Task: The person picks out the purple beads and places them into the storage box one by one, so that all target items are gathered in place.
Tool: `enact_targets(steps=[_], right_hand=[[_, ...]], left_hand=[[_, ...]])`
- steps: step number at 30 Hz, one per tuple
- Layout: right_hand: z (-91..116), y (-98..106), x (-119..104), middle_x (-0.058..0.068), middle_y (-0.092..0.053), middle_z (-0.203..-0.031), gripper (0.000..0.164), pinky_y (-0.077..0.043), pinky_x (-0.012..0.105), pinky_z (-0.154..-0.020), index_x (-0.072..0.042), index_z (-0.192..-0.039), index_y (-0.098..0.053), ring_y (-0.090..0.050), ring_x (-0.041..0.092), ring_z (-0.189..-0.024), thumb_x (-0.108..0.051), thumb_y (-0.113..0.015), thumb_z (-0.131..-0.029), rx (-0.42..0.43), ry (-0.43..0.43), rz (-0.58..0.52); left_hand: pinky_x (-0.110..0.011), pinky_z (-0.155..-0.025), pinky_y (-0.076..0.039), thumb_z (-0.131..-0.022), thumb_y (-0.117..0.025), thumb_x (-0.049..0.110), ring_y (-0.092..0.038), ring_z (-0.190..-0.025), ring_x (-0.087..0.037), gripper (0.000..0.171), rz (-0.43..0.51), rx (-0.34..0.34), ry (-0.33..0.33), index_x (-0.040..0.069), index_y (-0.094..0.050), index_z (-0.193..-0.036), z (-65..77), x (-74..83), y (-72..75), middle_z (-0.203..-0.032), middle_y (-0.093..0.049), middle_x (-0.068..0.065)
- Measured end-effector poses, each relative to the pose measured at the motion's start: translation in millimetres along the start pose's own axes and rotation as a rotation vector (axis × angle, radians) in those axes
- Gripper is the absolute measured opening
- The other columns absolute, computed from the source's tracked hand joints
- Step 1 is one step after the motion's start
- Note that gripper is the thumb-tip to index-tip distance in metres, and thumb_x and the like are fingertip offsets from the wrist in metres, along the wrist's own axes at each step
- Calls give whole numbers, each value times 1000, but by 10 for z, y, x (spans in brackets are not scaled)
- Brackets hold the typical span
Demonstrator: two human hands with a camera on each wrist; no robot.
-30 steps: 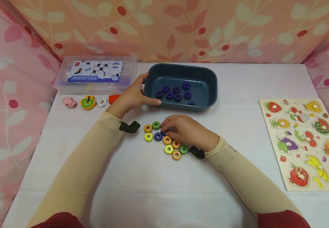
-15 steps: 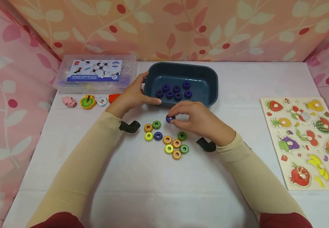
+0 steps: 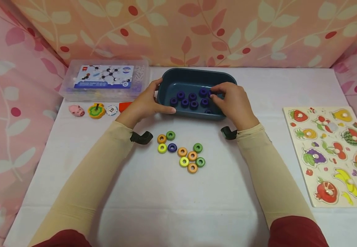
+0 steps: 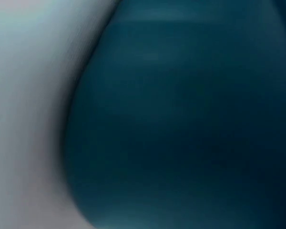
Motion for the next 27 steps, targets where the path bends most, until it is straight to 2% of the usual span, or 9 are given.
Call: enact_targets(steps=[7,13,16,18,20,23,27], right_hand=[[-167,-70,25,15,-67,-131,34,-46,53,-104,-9,-131,-67,-61,34,-118,-21,-63,-99,-43,-42,88],[-85,-2,46,10,-68,-129,38,-52,45,-100,-15,-134,-65,-64,27,-111,-30,-63,-99,-35,-102,-54],[72,27,-70,5,-71,-125,37,-55,31,-93,-16,-129,-68,-67,20,-108,-34,-67,-97,-17,-98,-163],[232,3,-213,2,-72,-119,34,-55,22,-88,-16,-123,-71,-68,16,-103,-33,-70,-94,-20,-64,-246],[416,-83,-393,0,-73,-115,28,-54,19,-85,-17,-116,-74,-68,13,-101,-31,-74,-92,-61,7,-315],[697,-311,-670,-5,-73,-113,21,-56,29,-90,-18,-109,-76,-66,10,-104,-26,-78,-89,-196,134,-349],[929,-638,-918,-9,-71,-114,17,-53,39,-98,-20,-105,-77,-64,9,-112,-23,-79,-88,-341,271,-270]], left_hand=[[-52,-121,-29,-67,-94,40,-26,-151,-25,126,15,9,0,35,-9,-161,9,4,7,-168,-20,0],[-52,-121,-29,-68,-93,39,-28,-149,-24,125,28,6,2,36,-9,-161,16,0,1,-167,-22,0],[-52,-121,-29,-67,-94,38,-30,-149,-25,126,31,13,-6,34,-10,-161,21,0,0,-165,-25,-1],[-51,-121,-28,-67,-94,38,-30,-148,-25,126,30,15,-11,33,-10,-161,24,3,1,-165,-26,-1],[-51,-121,-28,-68,-94,38,-30,-148,-25,126,23,12,-12,33,-10,-161,26,7,0,-165,-25,-2],[-51,-121,-28,-68,-93,40,-29,-149,-26,126,8,10,-17,33,-9,-161,25,14,1,-166,-23,-2],[-51,-121,-28,-68,-93,40,-28,-150,-26,125,-3,13,-23,32,-9,-161,23,14,8,-167,-22,-2]])
Point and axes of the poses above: each hand's wrist, its own z-axis away from the middle knuckle, its own y-axis out of the back of the hand, x = y × z, the point moved 7 cm from there along -z, towards the middle knuckle
